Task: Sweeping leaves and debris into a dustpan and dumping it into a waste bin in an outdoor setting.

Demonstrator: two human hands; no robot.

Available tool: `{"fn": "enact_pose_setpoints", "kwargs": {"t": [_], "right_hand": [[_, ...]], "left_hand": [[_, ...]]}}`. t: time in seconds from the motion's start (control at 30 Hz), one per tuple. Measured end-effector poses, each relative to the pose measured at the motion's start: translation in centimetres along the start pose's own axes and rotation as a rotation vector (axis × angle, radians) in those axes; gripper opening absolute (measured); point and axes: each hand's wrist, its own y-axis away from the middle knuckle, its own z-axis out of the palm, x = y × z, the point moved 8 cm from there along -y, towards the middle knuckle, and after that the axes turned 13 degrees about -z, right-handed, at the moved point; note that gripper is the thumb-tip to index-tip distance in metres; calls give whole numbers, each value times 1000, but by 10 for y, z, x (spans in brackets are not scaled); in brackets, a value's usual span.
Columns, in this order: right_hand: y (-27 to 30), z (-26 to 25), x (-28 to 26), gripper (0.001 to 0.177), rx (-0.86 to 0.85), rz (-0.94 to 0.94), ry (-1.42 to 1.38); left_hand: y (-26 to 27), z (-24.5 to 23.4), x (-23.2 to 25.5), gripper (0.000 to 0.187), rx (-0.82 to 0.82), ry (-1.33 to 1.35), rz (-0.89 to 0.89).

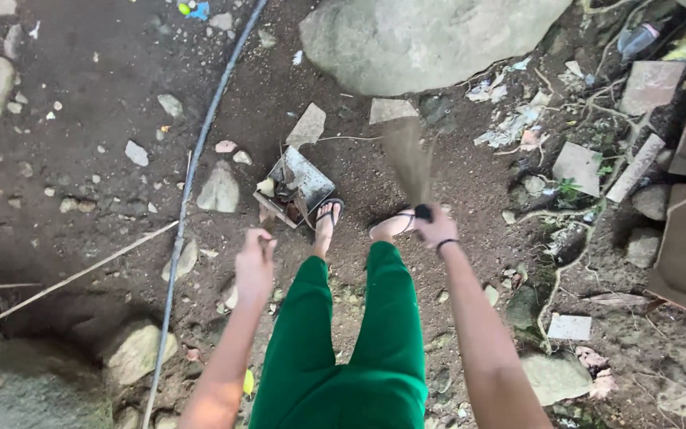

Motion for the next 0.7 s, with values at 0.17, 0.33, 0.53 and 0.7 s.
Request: {"fn": "enact_pose_setpoints", "kwargs": {"t": [0.17, 0.33, 0.53, 0.7], "right_hand": [[46, 28, -5, 64, -207, -166, 159], [142, -79, -105, 70, -394, 79, -25], [126, -143, -127, 75, -395, -52, 124], [30, -60, -100, 72, -235, -211, -302]], "left_hand": [[6, 14, -7, 23, 25, 14, 65], [9, 4, -17, 23, 87, 79, 21], [0, -2, -30, 21, 60, 75, -80], [-6, 8, -41, 20, -49, 74, -165]]}}
